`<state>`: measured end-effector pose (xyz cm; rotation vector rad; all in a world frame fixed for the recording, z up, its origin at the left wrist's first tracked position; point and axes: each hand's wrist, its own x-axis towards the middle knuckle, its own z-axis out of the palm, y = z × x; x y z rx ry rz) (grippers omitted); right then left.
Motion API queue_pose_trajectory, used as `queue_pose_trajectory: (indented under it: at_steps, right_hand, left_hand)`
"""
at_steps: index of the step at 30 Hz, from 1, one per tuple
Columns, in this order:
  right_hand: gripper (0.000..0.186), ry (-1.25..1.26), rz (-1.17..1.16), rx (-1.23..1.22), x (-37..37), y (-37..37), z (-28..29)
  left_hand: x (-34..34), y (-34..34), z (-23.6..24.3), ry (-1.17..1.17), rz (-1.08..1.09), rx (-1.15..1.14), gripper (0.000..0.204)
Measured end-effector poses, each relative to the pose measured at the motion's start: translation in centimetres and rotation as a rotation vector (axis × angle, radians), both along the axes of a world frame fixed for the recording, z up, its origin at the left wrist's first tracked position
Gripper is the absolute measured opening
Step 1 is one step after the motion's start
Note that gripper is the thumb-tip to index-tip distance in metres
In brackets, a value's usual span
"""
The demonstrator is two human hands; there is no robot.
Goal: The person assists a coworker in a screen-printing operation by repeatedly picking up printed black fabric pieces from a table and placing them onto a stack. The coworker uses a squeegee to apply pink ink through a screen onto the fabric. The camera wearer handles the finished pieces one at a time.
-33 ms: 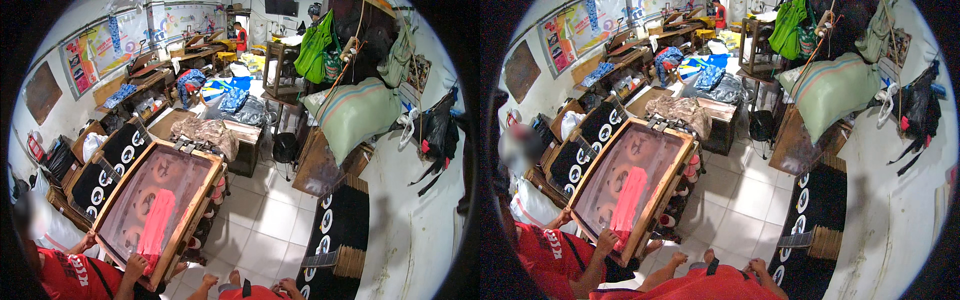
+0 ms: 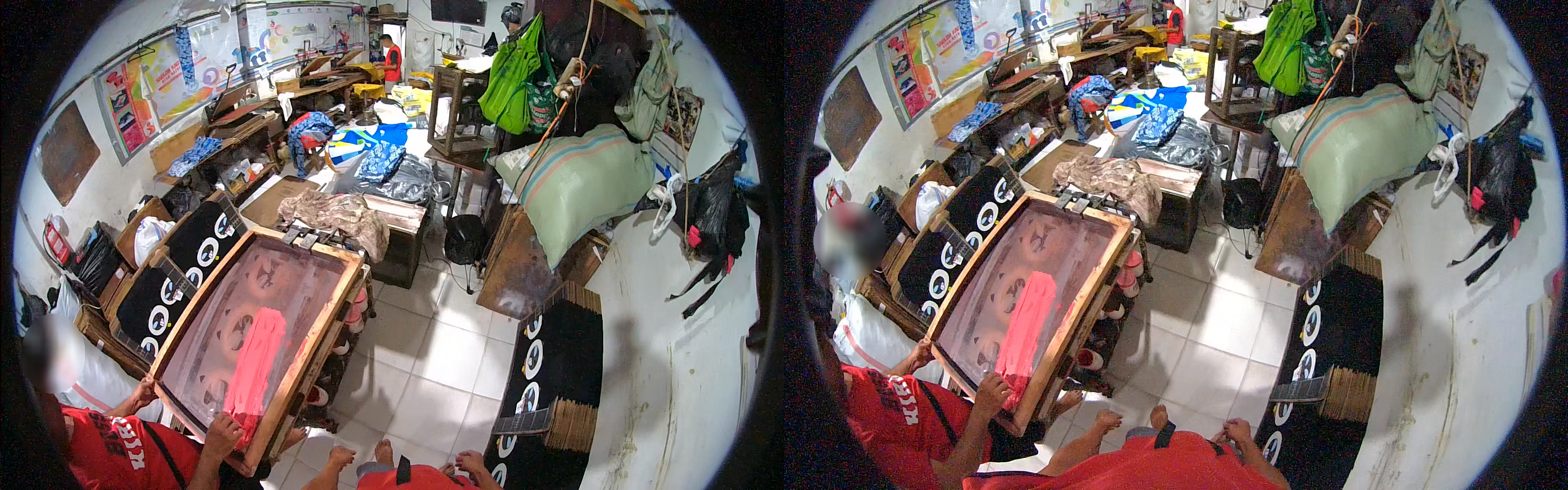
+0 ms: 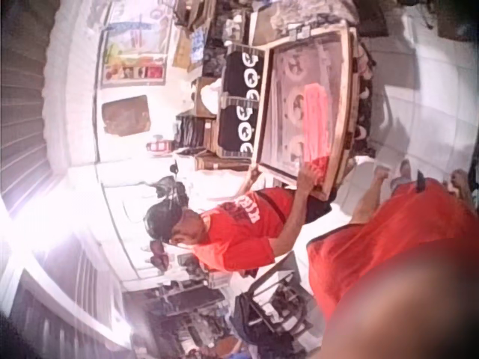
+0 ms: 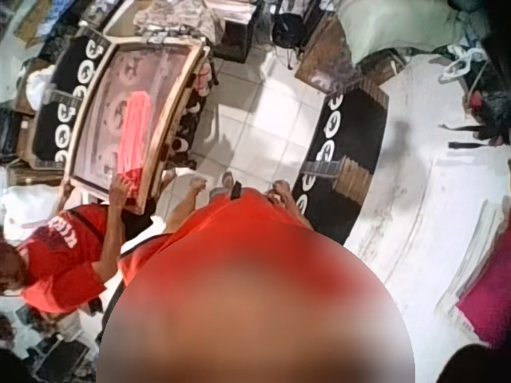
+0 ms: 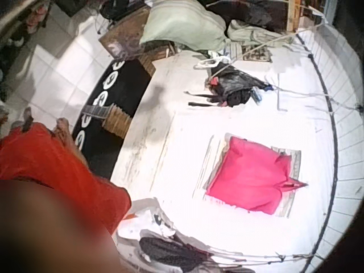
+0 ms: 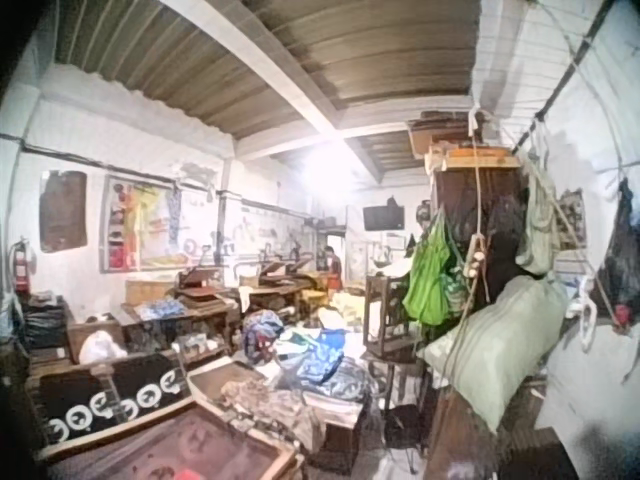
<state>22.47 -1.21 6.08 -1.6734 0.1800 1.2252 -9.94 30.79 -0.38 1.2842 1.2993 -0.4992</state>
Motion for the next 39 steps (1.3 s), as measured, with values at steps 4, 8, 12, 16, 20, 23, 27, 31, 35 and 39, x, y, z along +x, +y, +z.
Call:
queue_pose_trajectory:
  at_steps: [4,8,12,16,20,23,27,31,35,39]
  right_hand:
    - [0.026,0.008,0.084,0.252,0.5,8.2,17.0]
    - [0.034,-0.016,0.555,1.033,-0.6,14.4,40.9]
    - [0.048,0.316,1.014,2.041,-3.5,14.5,56.2]
    - [0.065,0.772,0.651,2.342,-9.7,13.5,61.2]
    - [0.05,0.798,0.717,2.293,-9.2,12.7,61.1]
    - [0.039,0.808,0.731,2.266,-8.2,12.2,60.7]
    - [0.027,0.704,0.743,2.188,-6.0,11.9,59.1]
    - [0.005,0.369,0.827,1.687,-0.6,10.6,53.5]
    - [0.019,-0.554,0.618,0.833,2.6,9.1,39.6]
    - [0.032,-1.065,0.786,0.063,5.4,1.5,22.4]
  left_hand:
    - [-1.1,-0.7,2.2,-0.063,-0.158,0.224,0.024]
    - [0.0,-3.7,4.8,-0.041,0.158,0.083,0.028]
    - [2.4,-6.9,7.3,0.034,0.1,0.071,0.019]
    - [3.1,-11.0,7.6,-0.18,0.423,0.02,0.013]
    - [1.3,-14.6,3.1,-0.191,0.325,0.201,0.014]
    - [-2.6,-16.7,-1.8,-0.214,-0.27,0.566,0.024]
    - [-5.4,-19.2,-5.7,-0.014,-0.511,0.541,0.033]
    - [-4.4,-19.9,-4.4,0.257,-0.503,0.37,0.033]
    - [-4.0,-17.4,-0.9,0.173,-0.918,0.484,0.029]
    - [-2.9,-14.6,-0.1,0.135,-0.98,0.498,0.028]
